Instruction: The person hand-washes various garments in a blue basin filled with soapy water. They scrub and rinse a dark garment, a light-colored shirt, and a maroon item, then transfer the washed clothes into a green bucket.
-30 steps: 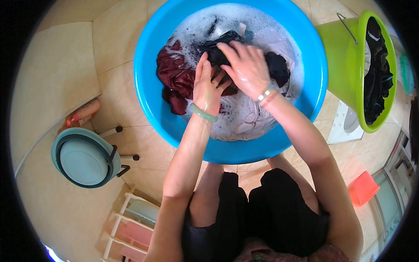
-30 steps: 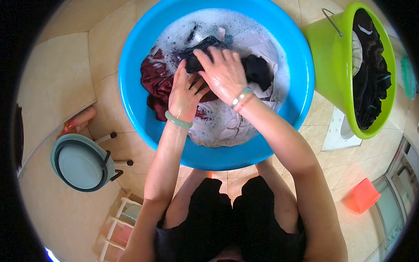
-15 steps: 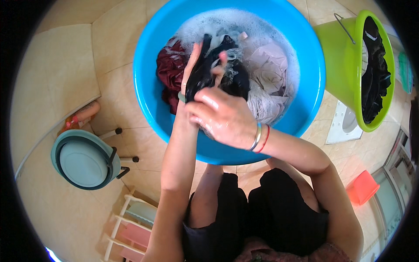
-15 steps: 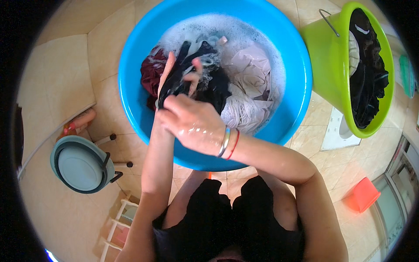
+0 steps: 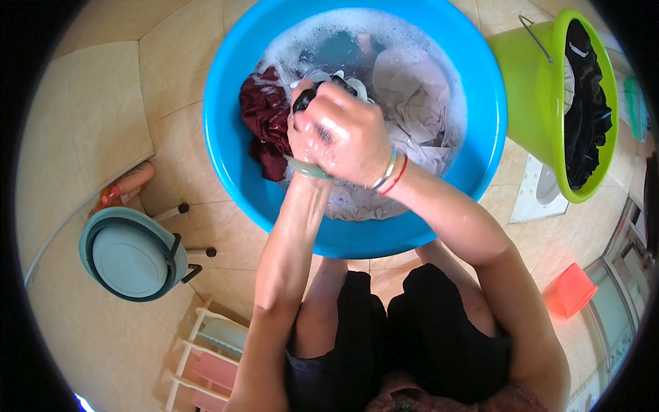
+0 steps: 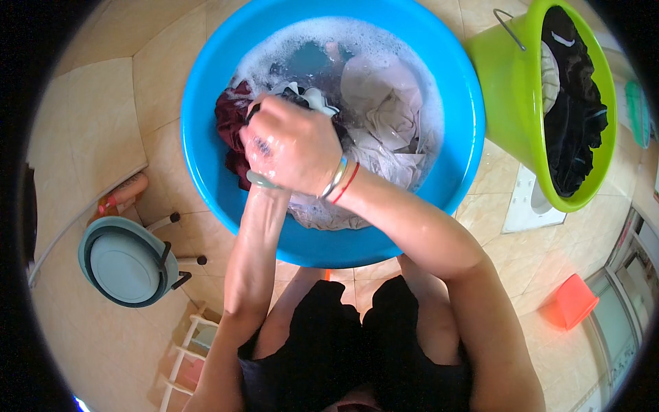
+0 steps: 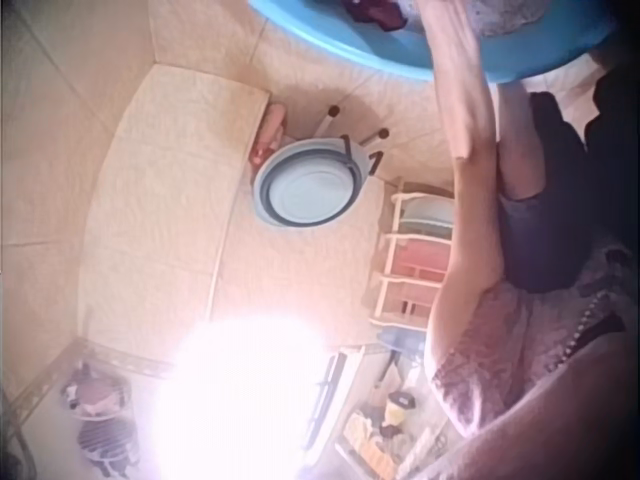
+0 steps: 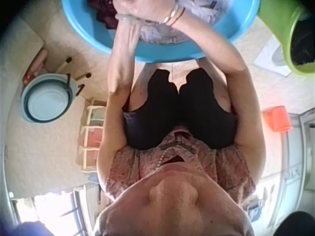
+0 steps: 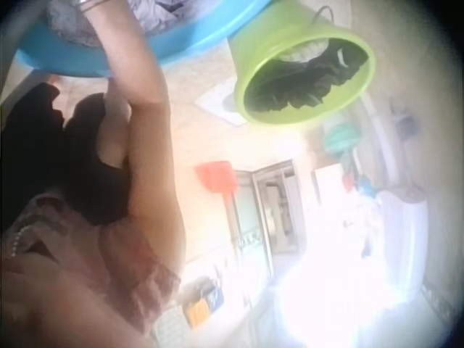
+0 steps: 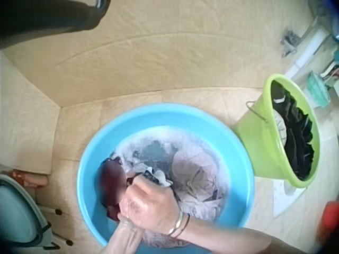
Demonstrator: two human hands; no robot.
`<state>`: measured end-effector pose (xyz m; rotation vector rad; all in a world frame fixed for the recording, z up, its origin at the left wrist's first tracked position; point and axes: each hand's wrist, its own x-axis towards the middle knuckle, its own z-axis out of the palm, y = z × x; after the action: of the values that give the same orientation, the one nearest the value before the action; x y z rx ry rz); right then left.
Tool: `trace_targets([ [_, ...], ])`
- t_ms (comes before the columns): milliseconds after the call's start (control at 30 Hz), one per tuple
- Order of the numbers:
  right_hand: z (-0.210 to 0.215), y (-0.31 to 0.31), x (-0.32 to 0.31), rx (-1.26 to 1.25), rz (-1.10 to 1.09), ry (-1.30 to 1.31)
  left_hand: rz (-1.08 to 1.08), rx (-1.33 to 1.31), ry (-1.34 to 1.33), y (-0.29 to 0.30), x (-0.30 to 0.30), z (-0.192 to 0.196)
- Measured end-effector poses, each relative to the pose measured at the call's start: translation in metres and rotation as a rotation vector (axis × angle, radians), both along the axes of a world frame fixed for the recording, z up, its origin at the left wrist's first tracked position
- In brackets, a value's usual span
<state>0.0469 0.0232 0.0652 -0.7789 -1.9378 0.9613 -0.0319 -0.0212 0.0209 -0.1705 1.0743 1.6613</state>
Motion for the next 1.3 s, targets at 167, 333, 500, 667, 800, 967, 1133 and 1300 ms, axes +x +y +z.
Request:
trace_targets([
  [167,-0.078,0.046,0.022,-0.010,-0.141,-0.278,0.009,-0.302,0.217,0.019,0.004,0.018],
  [333,-0.113,0.059,0.039,-0.164,-0.409,-0.421,-0.123,-0.191,0.128,0.019,-0.013,0.004],
  [500,-0.119,0.035,0.055,0.219,0.036,-0.658,-0.310,-0.090,-0.022,0.009,-0.027,-0.014],
  [667,-0.137,0.055,0.042,-0.139,-0.237,-0.586,-0.367,-0.144,0.000,0.016,-0.017,-0.027],
  [800,-0.074,0.033,0.019,-0.313,-0.066,-0.130,-0.339,-0.186,-0.037,0.018,-0.021,-0.012],
  [967,0.014,-0.030,0.015,-0.081,0.248,-0.039,-0.291,0.028,-0.431,0.024,-0.028,0.022],
  [1133,0.038,-0.042,0.000,0.153,0.170,-0.148,-0.437,0.513,-0.755,0.021,-0.033,-0.009],
  [1300,0.020,-0.026,0.002,0.220,0.097,-0.114,-0.332,0.147,-0.275,0.014,-0.021,0.006],
])
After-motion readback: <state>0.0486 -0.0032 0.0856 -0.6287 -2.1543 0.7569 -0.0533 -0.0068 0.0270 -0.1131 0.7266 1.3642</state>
